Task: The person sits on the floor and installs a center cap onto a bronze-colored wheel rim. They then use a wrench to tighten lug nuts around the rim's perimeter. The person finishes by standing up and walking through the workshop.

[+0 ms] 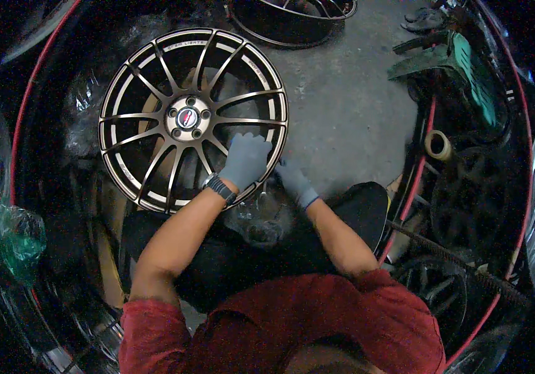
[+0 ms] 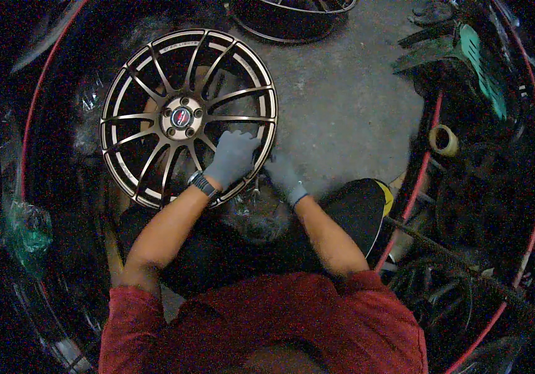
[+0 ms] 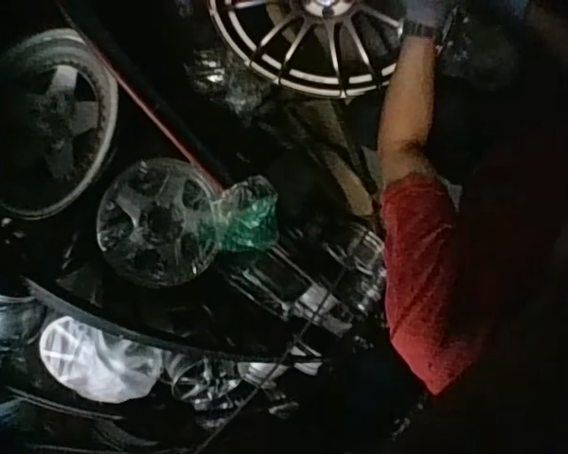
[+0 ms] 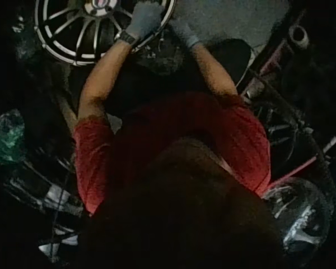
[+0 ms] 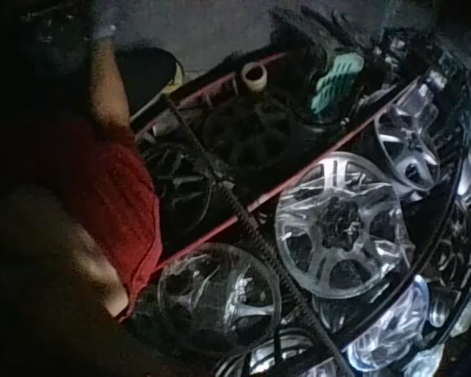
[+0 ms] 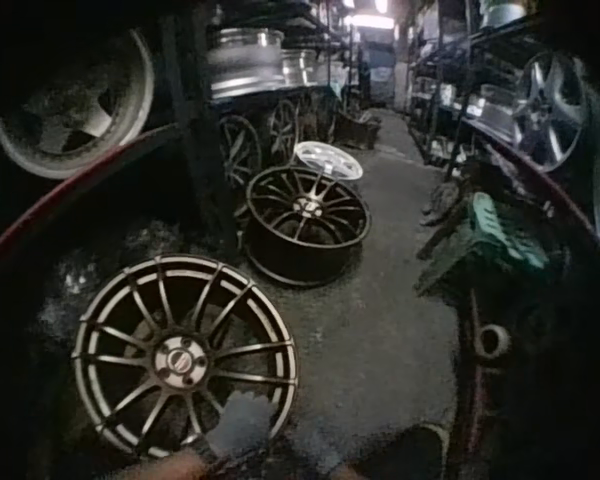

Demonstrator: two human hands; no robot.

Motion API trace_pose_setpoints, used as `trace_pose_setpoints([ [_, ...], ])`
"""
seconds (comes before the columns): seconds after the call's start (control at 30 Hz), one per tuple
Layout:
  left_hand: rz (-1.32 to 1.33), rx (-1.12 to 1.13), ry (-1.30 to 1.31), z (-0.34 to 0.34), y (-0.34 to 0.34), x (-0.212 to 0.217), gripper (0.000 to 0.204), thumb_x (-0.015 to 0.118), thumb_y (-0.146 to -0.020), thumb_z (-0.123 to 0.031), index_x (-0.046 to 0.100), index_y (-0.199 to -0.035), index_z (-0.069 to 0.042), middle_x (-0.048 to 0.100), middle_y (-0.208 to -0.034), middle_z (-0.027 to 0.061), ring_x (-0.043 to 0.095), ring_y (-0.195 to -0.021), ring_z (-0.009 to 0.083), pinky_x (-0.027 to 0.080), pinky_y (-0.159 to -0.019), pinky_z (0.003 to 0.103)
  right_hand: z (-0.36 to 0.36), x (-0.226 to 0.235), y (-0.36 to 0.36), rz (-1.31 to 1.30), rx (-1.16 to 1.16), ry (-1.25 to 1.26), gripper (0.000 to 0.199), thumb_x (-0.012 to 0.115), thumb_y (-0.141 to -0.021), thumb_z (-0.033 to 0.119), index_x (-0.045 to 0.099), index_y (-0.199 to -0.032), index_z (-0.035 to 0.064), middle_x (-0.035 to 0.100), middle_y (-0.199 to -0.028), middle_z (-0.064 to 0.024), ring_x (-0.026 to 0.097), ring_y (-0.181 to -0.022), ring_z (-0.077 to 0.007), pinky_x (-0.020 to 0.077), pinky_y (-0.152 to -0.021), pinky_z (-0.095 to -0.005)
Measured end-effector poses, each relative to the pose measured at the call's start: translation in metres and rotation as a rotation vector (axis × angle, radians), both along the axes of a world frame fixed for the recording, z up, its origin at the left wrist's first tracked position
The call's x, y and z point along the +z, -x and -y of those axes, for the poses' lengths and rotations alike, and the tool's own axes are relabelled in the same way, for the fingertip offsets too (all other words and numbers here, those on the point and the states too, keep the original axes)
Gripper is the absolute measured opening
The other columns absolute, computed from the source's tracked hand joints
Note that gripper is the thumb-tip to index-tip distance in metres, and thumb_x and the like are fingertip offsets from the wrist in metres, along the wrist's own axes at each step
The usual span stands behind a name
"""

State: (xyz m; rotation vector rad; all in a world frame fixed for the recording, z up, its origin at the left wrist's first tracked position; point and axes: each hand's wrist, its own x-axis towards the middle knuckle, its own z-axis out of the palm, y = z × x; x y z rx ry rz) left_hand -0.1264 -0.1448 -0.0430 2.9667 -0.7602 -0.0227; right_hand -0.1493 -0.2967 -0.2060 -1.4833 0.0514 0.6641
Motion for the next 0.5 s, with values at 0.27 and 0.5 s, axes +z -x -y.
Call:
trace_pose_setpoints([
  [0.27,0.023,0.004,0.018,-0.001,0.000,-0.002,0.010,0.060,-0.082,-0.014,0.070,-0.082,-0.014,0.065,-0.081,0.0063,0.063,-0.080,0.0271,0.044,-0.072,0.042,0.021,0.040,-0.003,-0.330,-0.009,-0.289,0.032,0.057,-0.099,0.019,0.063,-0.125,0.0010,0.069,-0.107,-0.0164,0.066,-0.095,-0.0222,0.0544,-0.085,-0.0390],
  [0.5,0.047,-0.002,0.017,0.000,0.000,-0.002,0.009,0.062,-0.080,-0.013,0.071,-0.083,-0.014,0.065,-0.080,0.0056,0.063,-0.080,0.0267,0.044,-0.072,0.042,0.049,0.099,-0.087,0.376,0.648,0.385,0.051,0.060,-0.094,0.047,0.066,-0.119,0.0033,0.070,-0.120,-0.0200,0.067,-0.107,-0.0372,0.0521,-0.095,-0.0448],
])
